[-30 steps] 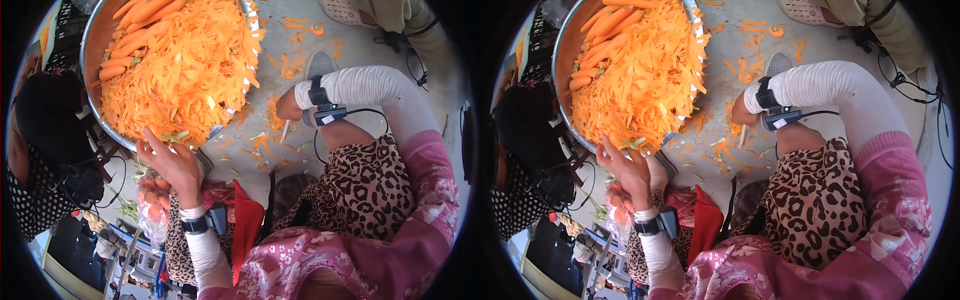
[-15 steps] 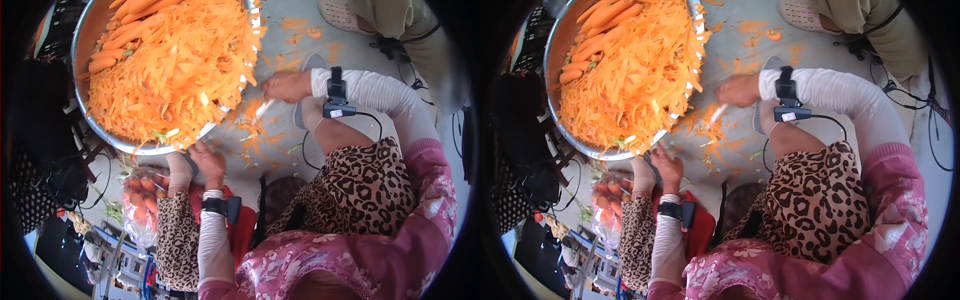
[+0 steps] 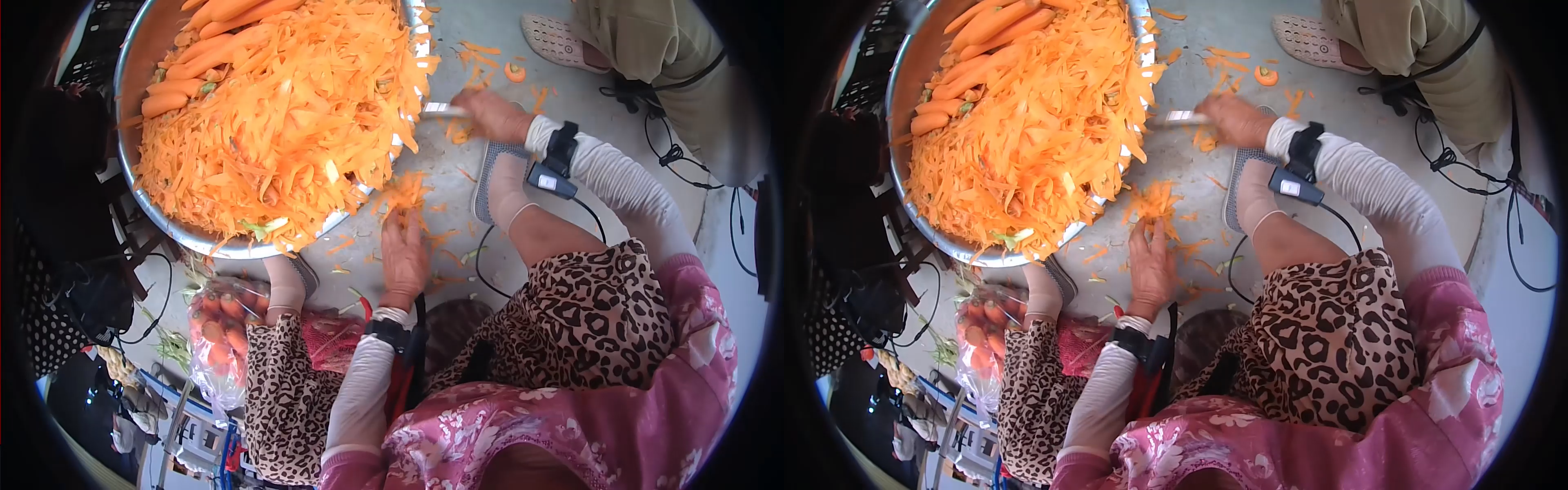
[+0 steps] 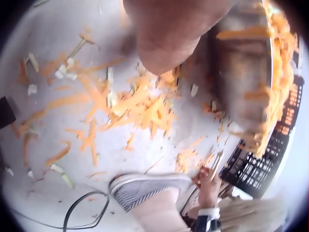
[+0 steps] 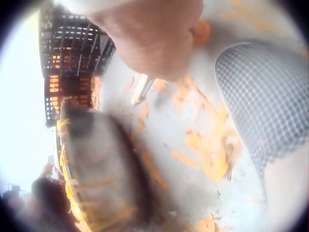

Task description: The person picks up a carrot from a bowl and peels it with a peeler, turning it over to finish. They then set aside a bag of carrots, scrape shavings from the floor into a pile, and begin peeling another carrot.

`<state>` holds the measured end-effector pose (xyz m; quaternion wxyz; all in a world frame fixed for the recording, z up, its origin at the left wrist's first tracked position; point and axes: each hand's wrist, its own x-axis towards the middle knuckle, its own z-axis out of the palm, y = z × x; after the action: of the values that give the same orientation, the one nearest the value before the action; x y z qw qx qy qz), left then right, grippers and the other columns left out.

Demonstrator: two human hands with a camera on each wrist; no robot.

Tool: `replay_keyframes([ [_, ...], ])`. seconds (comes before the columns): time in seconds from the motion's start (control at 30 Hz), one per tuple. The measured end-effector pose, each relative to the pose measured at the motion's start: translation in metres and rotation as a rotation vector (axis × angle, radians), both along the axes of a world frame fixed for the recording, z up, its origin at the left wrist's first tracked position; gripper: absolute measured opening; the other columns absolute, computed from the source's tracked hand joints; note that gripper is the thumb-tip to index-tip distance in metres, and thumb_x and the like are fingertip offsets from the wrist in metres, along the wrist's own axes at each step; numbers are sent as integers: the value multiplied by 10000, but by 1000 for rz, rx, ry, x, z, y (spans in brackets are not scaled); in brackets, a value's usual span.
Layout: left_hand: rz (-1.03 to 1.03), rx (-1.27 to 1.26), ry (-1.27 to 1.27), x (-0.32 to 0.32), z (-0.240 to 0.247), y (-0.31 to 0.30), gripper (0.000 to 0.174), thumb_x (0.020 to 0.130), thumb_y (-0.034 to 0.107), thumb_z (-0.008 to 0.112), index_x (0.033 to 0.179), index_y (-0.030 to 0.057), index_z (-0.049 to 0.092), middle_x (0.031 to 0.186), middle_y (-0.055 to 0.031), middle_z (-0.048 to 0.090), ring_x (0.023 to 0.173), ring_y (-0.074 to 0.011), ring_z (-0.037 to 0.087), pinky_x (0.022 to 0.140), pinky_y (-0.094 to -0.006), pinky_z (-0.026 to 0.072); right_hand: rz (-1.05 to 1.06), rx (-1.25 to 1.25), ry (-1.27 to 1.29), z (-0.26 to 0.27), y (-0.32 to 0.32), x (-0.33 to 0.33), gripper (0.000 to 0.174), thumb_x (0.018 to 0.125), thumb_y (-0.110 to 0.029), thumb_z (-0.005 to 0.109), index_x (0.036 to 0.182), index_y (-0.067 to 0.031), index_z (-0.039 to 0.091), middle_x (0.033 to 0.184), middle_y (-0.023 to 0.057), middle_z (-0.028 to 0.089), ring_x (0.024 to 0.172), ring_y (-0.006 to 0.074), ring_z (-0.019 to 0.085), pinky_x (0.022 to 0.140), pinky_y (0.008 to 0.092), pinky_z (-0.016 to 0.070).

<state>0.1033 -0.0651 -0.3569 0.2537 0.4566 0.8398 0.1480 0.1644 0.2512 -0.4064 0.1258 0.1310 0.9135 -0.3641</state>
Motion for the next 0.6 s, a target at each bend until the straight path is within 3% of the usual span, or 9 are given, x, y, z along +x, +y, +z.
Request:
replay_keyframes([
  [0.07,39,-35,-17,14,8,-12,654,737,45,601,1341,20,353,1115,-256,449,1069,-429,445,965,-453,375,316,-106,9,-2,-31,-4,389,669,32,601,1053,-27,613,1042,170,596,1011,344,565,897,397,452],
  [0.13,657,-158,-230,25,1,-30,713,684,9,666,1311,6,328,1190,-269,444,1171,-387,439,923,-447,427,382,-201,-42,16,-51,-14,316,674,20,594,980,-45,636,995,167,614,988,344,579,857,398,469],
  [0.17,660,-161,-226,27,-7,-39,713,684,9,666,1311,6,328,1190,-269,444,1171,-387,439,923,-447,427,512,-208,-116,23,-55,-21,285,679,11,592,953,-52,639,972,164,620,970,345,584,837,404,473],
  [0.23,1294,-544,-334,31,-29,-65,643,724,16,686,1258,-6,330,1177,-221,460,1027,-312,540,797,-403,505,725,-227,-179,20,-59,-25,197,695,-20,593,883,-57,635,885,159,629,921,347,596,788,423,477],
  [0.3,1396,-484,-444,39,-74,-103,575,748,20,674,1226,-8,356,1148,-187,480,955,-270,556,751,-369,520,815,-249,-180,18,-62,-29,179,700,-28,594,874,-54,633,874,159,629,907,352,597,780,423,480],
  [0.37,1495,-429,-555,37,-80,-106,507,773,25,663,1194,-10,382,1118,-154,500,883,-228,572,705,-335,535,962,-256,-177,12,-72,-33,138,715,-61,603,850,-52,629,867,158,630,890,358,596,761,421,486],
  [0.43,1380,-69,-1184,20,-59,-69,460,791,1,643,1185,5,404,1011,-97,531,860,-166,546,707,-273,523,965,-244,-117,11,-84,-38,146,711,-74,609,854,-50,631,877,155,632,893,354,598,763,422,486],
  [0.57,1509,267,-1151,4,-26,-10,422,803,-18,611,1184,20,433,986,-68,519,873,-140,536,690,-255,492,834,-240,58,31,-77,-51,168,697,-85,612,857,-40,631,883,147,627,901,348,601,769,420,489],
  [0.6,1323,342,-984,-4,-38,-24,464,756,-31,618,1181,22,440,977,-69,504,874,-156,533,661,-251,472,835,-242,57,33,-69,-50,168,697,-85,612,857,-40,631,883,147,627,901,348,601,769,420,489],
])
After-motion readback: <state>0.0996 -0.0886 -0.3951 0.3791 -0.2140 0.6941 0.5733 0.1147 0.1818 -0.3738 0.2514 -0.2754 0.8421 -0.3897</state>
